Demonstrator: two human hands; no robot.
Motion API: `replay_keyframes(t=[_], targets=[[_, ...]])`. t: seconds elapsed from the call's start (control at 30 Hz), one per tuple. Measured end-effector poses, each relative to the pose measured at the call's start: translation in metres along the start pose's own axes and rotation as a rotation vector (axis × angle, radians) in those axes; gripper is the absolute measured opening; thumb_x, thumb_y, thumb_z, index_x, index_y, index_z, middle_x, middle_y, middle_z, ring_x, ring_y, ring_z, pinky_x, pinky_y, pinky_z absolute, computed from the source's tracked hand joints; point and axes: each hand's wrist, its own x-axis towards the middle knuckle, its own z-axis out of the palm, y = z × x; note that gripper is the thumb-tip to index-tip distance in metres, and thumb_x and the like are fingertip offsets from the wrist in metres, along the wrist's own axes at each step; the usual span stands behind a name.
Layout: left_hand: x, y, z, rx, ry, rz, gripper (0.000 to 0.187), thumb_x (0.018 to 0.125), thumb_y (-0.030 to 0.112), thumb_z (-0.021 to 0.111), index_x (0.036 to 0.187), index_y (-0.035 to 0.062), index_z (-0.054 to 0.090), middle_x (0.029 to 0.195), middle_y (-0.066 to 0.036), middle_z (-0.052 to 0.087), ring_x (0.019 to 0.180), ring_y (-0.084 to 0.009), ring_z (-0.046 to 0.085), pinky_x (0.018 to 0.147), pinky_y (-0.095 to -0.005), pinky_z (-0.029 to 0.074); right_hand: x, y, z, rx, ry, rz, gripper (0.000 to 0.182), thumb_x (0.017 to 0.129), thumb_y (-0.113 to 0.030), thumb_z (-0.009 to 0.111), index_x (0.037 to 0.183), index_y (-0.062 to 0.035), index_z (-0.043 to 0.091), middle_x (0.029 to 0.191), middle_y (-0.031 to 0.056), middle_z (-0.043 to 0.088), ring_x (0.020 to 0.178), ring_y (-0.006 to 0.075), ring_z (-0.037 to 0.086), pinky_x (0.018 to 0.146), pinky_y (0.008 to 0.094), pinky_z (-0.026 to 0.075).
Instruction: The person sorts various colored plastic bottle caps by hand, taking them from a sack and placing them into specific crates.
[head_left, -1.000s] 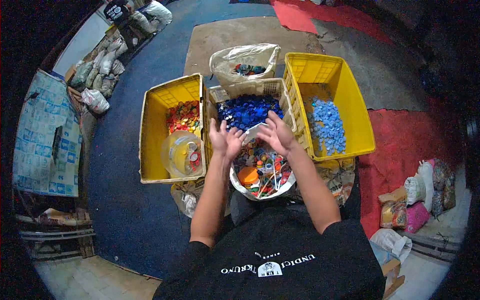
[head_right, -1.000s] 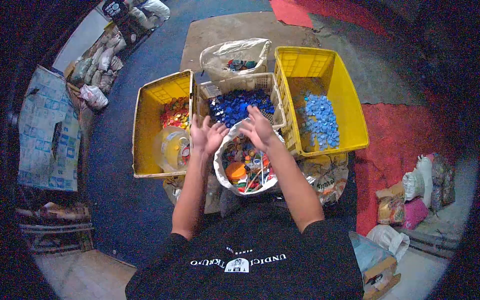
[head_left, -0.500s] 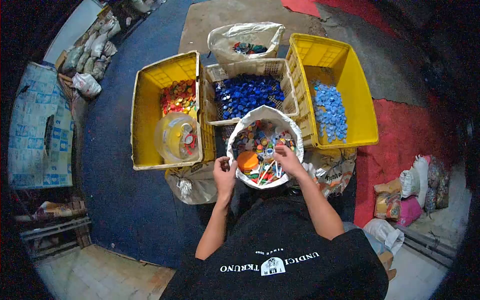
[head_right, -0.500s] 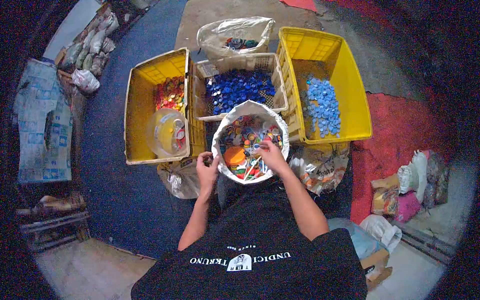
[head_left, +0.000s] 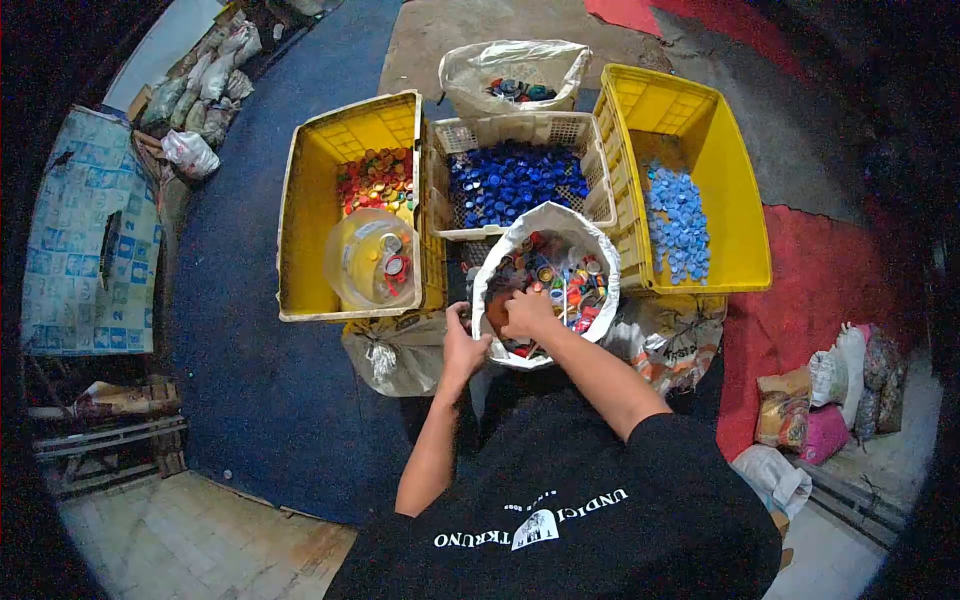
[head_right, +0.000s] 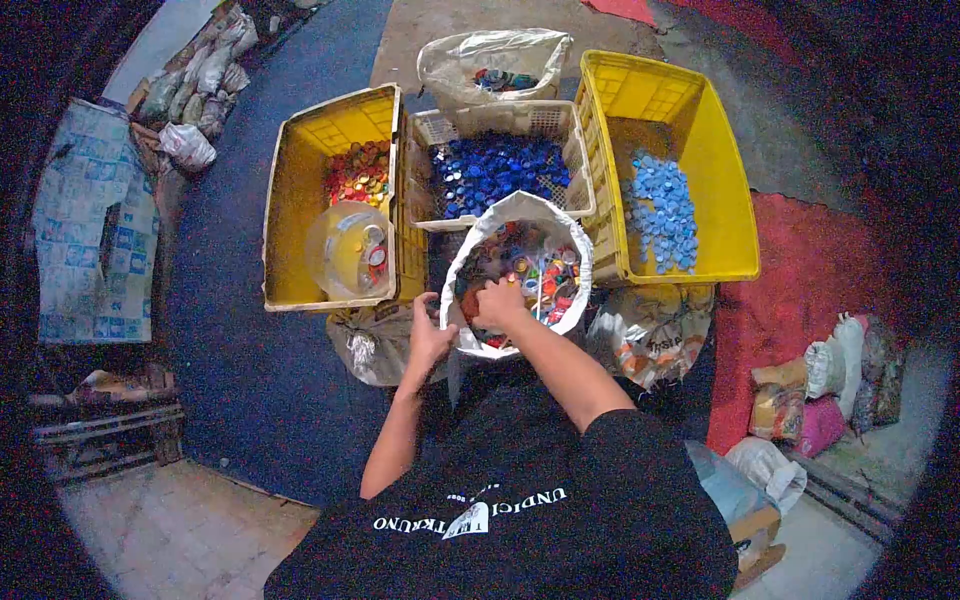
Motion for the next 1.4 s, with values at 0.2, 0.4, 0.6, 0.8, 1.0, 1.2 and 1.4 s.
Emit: replay_keyframes(t=[0.2, 0.4, 0.6, 0.8, 1.0, 1.2, 1.4], targets=[[-0.006, -0.016, -0.001, -0.007, 0.003, 0.059, 0.059, 0.069, 0.003, 0.073, 0.121, 0.0049, 0.046, 0.108, -0.012, 0.058, 0.094, -0.0221, 0.059, 0.082, -0.0348, 0.049, -0.005, 0.022, 0.037, -0.181, 0.244, -0.051, 0.035, 0.081, -0.042, 0.058, 0.096, -0.0106, 0.067, 0.093, 0.0070, 0.066, 0.090, 0.0299, 0.064, 0.091, 0.0571, 0.036], [-0.011, -0.002, -0.005, -0.015, 0.023, 0.073, 0.046, 0.074, 0.002, 0.066, 0.116, 0.0037, 0.048, 0.092, -0.012, 0.061, 0.082, -0.0204, 0.060, 0.074, -0.0334, 0.049, -0.008, 0.067, 0.016, -0.082, 0.434, 0.091, 0.023, 0.081, -0.030, 0.055, 0.076, -0.0102, 0.065, 0.075, 0.0099, 0.068, 0.071, 0.0279, 0.065, 0.082, 0.0575, 0.039], [-0.007, -0.006, -0.002, 0.004, 0.057, 0.167, 0.049, 0.072, 0.003, 0.067, 0.118, 0.0053, 0.049, 0.099, -0.016, 0.059, 0.090, -0.0268, 0.059, 0.078, -0.0361, 0.048, -0.033, 0.112, -0.027, 0.165, 0.686, 0.213, 0.031, 0.089, -0.029, 0.050, 0.077, -0.0040, 0.064, 0.070, 0.0203, 0.063, 0.069, 0.0398, 0.062, 0.066, 0.0519, 0.049], [-0.016, 0.057, -0.005, 0.775, 0.332, 0.637, 0.053, 0.065, 0.008, 0.072, 0.115, 0.0115, 0.057, 0.099, -0.014, 0.059, 0.086, -0.0301, 0.060, 0.076, -0.0368, 0.048, -0.020, 0.114, -0.017, 0.412, 0.874, 0.304, 0.022, 0.087, -0.021, 0.054, 0.098, -0.0029, 0.063, 0.093, 0.0243, 0.063, 0.089, 0.0406, 0.060, 0.081, 0.0486, 0.049], [0.058, 0.031, 0.061, 0.802, -0.313, 0.455, 0.021, 0.076, 0.009, 0.060, 0.095, 0.0045, 0.068, 0.095, -0.018, 0.065, 0.090, -0.0332, 0.065, 0.075, -0.0453, 0.052, -0.022, 0.061, -0.007, 0.355, 0.757, 0.111, 0.025, 0.083, -0.014, 0.057, 0.106, -0.0091, 0.064, 0.103, 0.0187, 0.062, 0.097, 0.0376, 0.059, 0.084, 0.0461, 0.047], [0.092, -0.066, 0.098, 0.722, -0.477, 0.191, 0.018, 0.077, 0.008, 0.056, 0.090, 0.0005, 0.066, 0.103, -0.022, 0.065, 0.098, -0.0350, 0.064, 0.081, -0.0428, 0.052, -0.059, 0.058, 0.021, 0.409, 0.366, 0.138, 0.023, 0.080, -0.016, 0.060, 0.100, -0.0066, 0.067, 0.098, 0.0155, 0.065, 0.097, 0.0346, 0.059, 0.086, 0.0461, 0.048], [0.115, -0.129, 0.109, 0.891, -0.599, 0.830, 0.013, 0.075, 0.010, 0.060, 0.073, -0.0012, 0.065, 0.083, -0.021, 0.064, 0.086, -0.0390, 0.062, 0.071, -0.0460, 0.049, -0.065, 0.068, 0.031, 0.514, 0.406, 0.191, 0.021, 0.078, -0.012, 0.060, 0.097, -0.0037, 0.067, 0.099, 0.0184, 0.064, 0.095, 0.0367, 0.059, 0.086, 0.0450, 0.046]])
